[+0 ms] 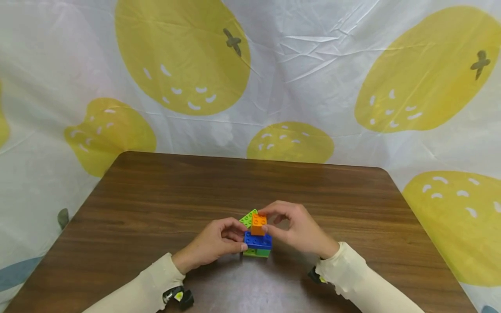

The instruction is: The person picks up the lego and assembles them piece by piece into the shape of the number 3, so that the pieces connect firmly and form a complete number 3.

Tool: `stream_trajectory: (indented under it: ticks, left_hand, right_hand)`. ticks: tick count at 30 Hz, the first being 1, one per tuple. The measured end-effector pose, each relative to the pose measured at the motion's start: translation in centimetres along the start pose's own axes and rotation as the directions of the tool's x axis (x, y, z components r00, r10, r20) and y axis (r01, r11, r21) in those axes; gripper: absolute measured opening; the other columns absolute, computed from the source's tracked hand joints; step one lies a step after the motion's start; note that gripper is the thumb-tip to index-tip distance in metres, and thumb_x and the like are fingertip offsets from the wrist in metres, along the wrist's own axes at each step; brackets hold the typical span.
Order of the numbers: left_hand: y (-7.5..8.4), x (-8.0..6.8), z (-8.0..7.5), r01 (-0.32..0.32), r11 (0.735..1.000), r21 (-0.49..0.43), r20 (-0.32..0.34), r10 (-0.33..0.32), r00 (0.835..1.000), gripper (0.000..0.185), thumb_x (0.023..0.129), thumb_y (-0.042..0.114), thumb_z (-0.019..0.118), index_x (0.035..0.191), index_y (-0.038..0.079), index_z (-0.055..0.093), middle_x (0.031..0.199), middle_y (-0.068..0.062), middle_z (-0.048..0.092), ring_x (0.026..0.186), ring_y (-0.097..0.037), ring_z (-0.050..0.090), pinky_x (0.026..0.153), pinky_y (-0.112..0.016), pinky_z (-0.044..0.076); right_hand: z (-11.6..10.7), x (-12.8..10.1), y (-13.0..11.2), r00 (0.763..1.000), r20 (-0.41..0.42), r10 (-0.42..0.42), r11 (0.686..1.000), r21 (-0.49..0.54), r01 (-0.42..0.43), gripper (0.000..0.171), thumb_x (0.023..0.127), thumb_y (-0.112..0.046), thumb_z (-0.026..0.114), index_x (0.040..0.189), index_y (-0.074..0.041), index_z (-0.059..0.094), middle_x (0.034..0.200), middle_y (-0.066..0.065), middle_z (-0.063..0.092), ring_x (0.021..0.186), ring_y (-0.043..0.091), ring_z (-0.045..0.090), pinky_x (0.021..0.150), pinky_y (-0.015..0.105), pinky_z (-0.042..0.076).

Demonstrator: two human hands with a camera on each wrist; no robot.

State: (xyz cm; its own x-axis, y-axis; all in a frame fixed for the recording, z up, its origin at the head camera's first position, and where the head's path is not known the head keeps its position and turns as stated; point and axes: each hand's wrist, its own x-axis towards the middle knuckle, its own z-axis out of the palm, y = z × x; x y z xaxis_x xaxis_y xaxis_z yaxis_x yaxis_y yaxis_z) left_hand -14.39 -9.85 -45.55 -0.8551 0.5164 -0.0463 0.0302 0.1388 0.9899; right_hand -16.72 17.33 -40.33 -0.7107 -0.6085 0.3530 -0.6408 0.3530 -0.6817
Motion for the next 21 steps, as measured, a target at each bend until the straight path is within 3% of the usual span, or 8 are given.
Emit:
stream_trajectory:
  ticks: [13,21]
  left_hand:
    - [-0.2,0.3,-0.1,-0.016,1.0,0.02,-0.003,0.017,1.0,0.039,0.092,0.015,0.083,0.124,-0.001,0.068,0.12,-0.017,0.072,0.1,-0.019,0.072,0.083,-0.024,0.061]
    - [-0.2,0.3,0.0,0.009,1.0,0.021,-0.017,-0.008,1.0,0.038,0.09,0.015,0.085,0.123,0.003,0.069,0.118,-0.013,0.073,0.101,-0.021,0.072,0.082,-0.024,0.061]
  right_hand:
    - [-0.1,-0.8,0.2,1.0,-0.018,-0.021,1.0,-0.017,0.021,0.025,0.094,-0.017,0.081,0.119,-0.015,0.077,0.114,-0.001,0.078,0.095,0.012,0.071,0.079,0.034,0.063]
    - [-0.1,-1.4,0.1,1.0,-0.013,-0.003,1.0,-0.008,0.003,0.026,0.094,-0.016,0.082,0.119,-0.015,0.077,0.114,-0.001,0.078,0.095,0.013,0.071,0.079,0.036,0.063]
